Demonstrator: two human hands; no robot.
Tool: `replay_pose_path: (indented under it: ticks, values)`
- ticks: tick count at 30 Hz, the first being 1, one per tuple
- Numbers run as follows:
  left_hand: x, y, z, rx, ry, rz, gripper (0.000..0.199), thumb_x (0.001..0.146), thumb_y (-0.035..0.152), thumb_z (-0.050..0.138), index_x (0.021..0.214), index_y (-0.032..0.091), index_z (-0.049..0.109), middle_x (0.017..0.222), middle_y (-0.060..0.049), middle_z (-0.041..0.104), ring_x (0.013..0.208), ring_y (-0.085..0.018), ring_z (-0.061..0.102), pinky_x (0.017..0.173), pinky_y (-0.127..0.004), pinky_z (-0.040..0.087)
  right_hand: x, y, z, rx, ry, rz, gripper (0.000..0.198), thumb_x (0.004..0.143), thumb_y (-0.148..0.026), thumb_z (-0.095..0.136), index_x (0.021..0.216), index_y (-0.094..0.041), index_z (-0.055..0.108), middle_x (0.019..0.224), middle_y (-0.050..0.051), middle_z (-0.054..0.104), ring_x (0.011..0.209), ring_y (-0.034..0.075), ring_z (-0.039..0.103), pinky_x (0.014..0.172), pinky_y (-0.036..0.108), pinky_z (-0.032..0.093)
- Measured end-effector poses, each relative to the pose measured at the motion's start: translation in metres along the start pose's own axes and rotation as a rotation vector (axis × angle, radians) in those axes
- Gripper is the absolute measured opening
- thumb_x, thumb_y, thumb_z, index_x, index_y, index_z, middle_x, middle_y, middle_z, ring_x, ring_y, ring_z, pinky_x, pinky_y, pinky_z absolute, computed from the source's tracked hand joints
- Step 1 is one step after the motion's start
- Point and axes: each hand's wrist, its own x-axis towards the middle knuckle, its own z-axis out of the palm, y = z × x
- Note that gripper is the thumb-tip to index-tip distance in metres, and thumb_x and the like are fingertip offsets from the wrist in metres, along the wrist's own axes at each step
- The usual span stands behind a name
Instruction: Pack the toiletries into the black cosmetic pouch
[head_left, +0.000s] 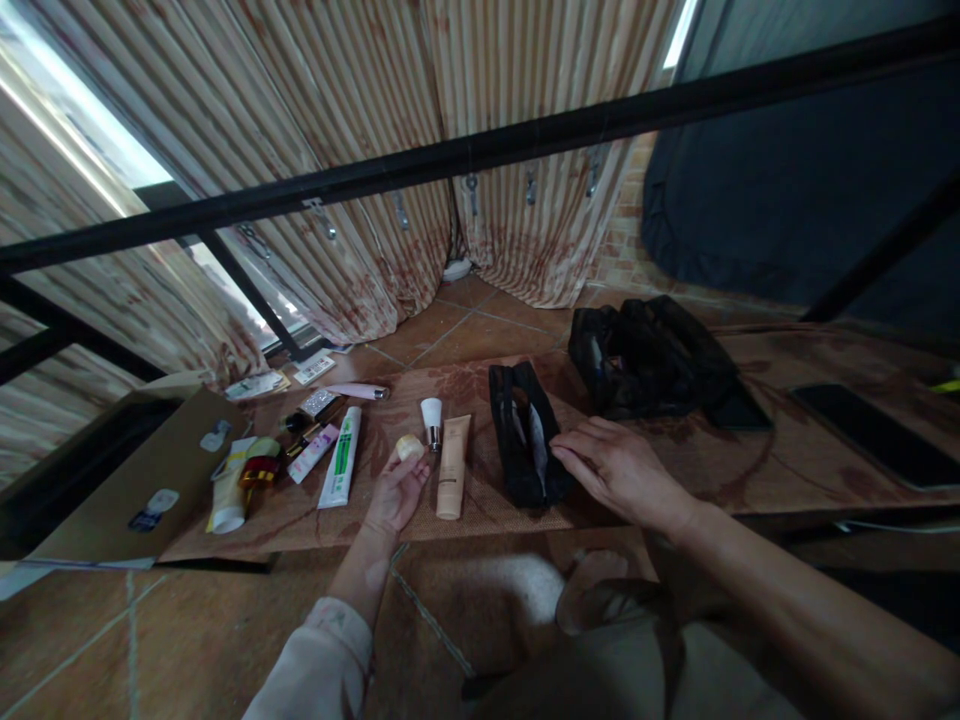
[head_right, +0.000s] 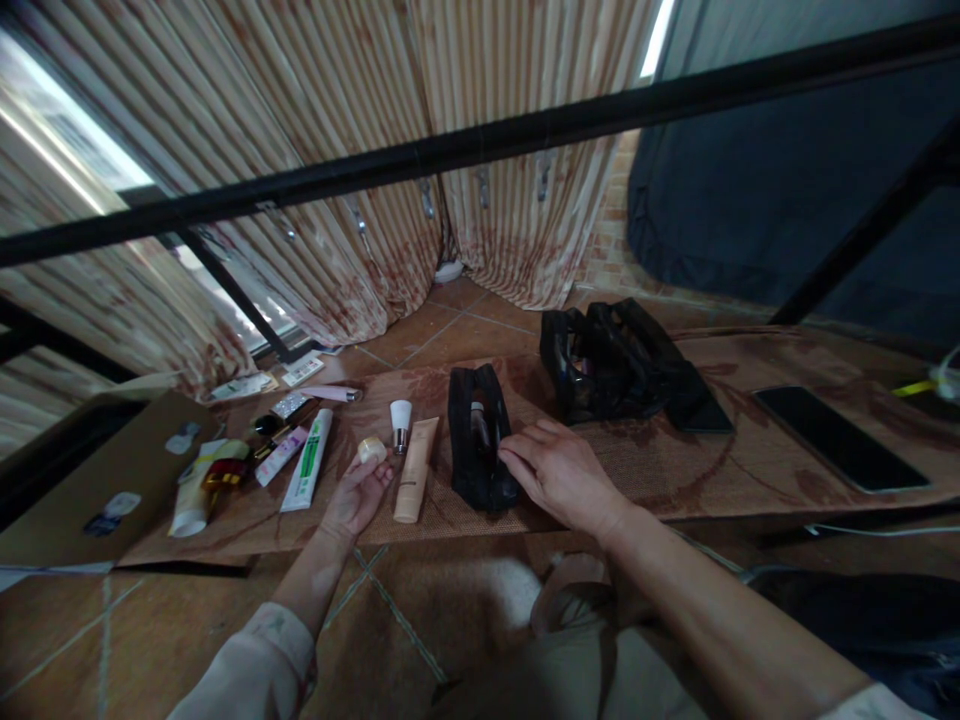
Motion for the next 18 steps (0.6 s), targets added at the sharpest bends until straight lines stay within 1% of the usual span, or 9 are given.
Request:
replay_pose_path:
  ticks: [4, 11, 18]
  values:
    - [0.0003, -0.0001, -0.0003, -0.001, 0.013, -0.002, 0.024, 0.065, 0.013, 0.078, 0.085, 0.016, 0.067, 0.086, -0.003, 0.071, 0.068, -0.009, 0.061, 0.068, -0.023, 0.05, -0.0004, 0.0002, 0.0003, 0.002, -0.002, 0.011, 0.028, 0.098, -0.031, 0.043, 0.094, -0.019, 0.068, 0.088, 0.006, 0.07, 0.083, 0.02, 0.061, 0.082, 0.036, 0.046]
    - [0.0008, -0.0011, -0.0017, -0.004, 0.02, 0.004, 0.029, 0.065, 0.014, 0.078, 0.091, 0.016, 0.067, 0.086, -0.003, 0.072, 0.07, -0.009, 0.062, 0.069, -0.023, 0.05, -0.0009, 0.0013, 0.0013, 0.006, -0.011, 0.0, 0.028, 0.098, -0.031, 0.043, 0.095, -0.019, 0.068, 0.09, 0.006, 0.071, 0.084, 0.02, 0.062, 0.083, 0.036, 0.046]
    - [-0.0008, 0.0002, -0.0005, -0.019, -0.001, -0.008, 0.027, 0.069, 0.019, 0.077, 0.094, 0.018, 0.066, 0.086, -0.003, 0.072, 0.071, -0.01, 0.063, 0.071, -0.024, 0.051, -0.0005, 0.0005, 0.0008, 0.013, -0.003, 0.008, 0.027, 0.098, -0.031, 0.043, 0.094, -0.019, 0.068, 0.088, 0.006, 0.07, 0.083, 0.02, 0.061, 0.082, 0.035, 0.046]
